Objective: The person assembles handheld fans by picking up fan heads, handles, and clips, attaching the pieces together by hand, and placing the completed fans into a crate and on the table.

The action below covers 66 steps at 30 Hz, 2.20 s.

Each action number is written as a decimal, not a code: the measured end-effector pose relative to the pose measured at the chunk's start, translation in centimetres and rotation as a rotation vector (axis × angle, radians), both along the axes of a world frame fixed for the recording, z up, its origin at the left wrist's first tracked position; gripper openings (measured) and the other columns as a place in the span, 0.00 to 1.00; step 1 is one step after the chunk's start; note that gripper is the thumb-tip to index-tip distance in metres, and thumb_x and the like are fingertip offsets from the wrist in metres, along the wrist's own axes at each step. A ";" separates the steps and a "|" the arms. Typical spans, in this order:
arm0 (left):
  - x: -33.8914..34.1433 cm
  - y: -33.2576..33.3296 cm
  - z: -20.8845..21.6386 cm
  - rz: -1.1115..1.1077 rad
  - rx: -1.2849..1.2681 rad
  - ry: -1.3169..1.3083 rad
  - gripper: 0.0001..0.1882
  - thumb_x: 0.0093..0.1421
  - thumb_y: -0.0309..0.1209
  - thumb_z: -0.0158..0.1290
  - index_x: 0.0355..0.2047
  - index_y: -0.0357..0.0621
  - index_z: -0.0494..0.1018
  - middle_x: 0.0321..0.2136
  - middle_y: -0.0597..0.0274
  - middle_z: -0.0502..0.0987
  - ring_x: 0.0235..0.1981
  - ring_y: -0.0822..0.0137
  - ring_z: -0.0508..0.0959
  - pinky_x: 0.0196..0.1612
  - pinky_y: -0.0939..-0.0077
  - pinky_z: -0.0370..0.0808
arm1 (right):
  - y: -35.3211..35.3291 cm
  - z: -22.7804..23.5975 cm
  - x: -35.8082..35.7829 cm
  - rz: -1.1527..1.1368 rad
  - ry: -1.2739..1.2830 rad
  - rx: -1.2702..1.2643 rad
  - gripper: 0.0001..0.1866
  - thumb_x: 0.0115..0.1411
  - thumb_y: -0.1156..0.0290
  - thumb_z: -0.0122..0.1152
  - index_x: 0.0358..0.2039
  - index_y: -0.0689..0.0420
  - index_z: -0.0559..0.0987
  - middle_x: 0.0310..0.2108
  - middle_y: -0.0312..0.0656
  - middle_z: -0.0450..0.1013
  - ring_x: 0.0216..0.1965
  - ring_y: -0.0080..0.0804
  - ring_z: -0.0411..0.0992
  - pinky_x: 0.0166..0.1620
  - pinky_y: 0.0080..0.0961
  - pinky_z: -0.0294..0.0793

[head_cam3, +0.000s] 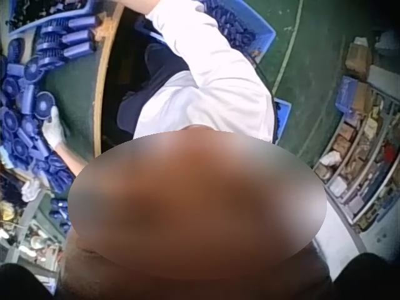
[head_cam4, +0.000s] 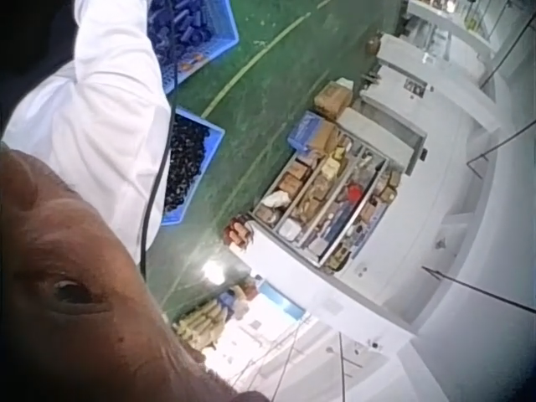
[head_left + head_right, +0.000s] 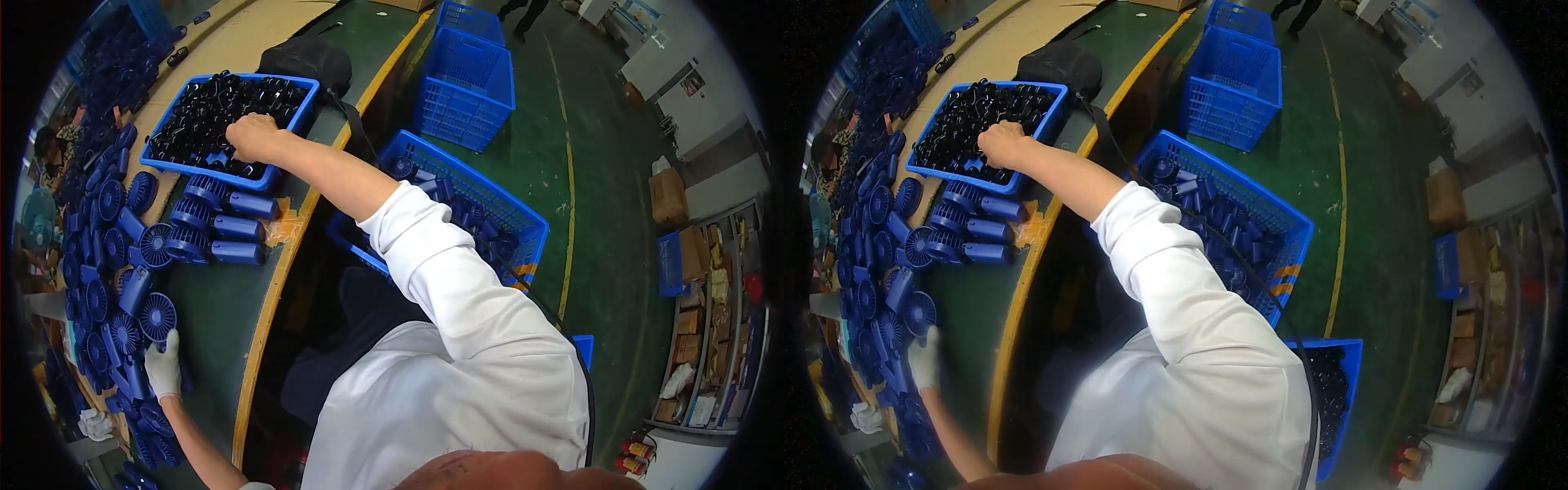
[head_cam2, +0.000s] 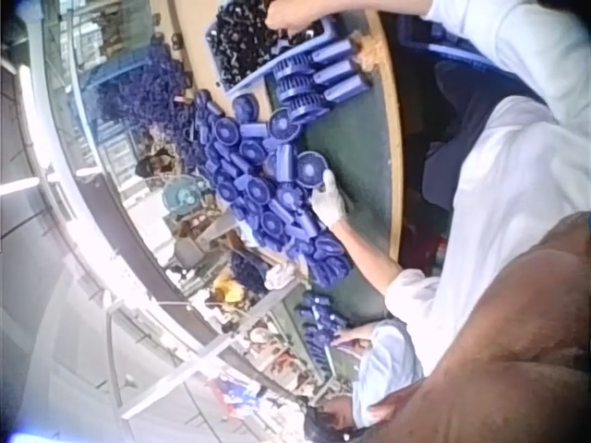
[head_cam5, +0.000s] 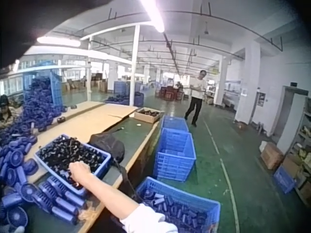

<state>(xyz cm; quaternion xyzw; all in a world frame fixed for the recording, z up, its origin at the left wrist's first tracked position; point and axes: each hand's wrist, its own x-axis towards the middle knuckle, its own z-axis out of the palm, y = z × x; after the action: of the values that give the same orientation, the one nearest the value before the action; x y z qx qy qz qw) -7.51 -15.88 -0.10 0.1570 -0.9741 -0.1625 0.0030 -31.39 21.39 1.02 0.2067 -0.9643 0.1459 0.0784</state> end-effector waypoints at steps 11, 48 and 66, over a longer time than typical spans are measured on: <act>5.6 0.5 -2.7 -0.138 -0.485 0.302 0.28 0.52 0.49 0.59 0.39 0.34 0.73 0.38 0.47 0.76 0.40 0.47 0.76 0.40 0.60 0.74 | -0.1 -2.4 -3.5 -0.001 0.030 -0.243 0.11 0.42 0.75 0.62 0.29 0.57 0.84 0.32 0.52 0.78 0.37 0.50 0.78 0.40 0.39 0.78; 6.2 12.2 -1.2 0.035 1.634 0.597 0.19 0.66 0.38 0.47 0.46 0.31 0.70 0.36 0.49 0.77 0.37 0.60 0.78 0.40 0.67 0.75 | -8.4 1.0 19.8 0.480 0.449 -0.891 0.04 0.50 0.75 0.63 0.25 0.61 0.76 0.27 0.46 0.73 0.32 0.42 0.73 0.35 0.33 0.74; 6.3 13.8 -1.1 0.141 1.205 0.523 0.20 0.60 0.44 0.55 0.23 0.38 0.74 0.19 0.71 0.72 0.22 0.80 0.69 0.23 0.81 0.66 | -11.6 -4.4 24.0 0.696 0.602 -0.828 0.12 0.43 0.81 0.65 0.30 0.63 0.76 0.45 0.50 0.70 0.41 0.45 0.71 0.41 0.35 0.71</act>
<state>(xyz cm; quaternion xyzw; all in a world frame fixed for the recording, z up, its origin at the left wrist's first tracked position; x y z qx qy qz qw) -1.20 -2.06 -1.17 0.1500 -0.6673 -0.7114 0.1617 -7.41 9.81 -3.39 0.4938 -0.6391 0.4603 0.3686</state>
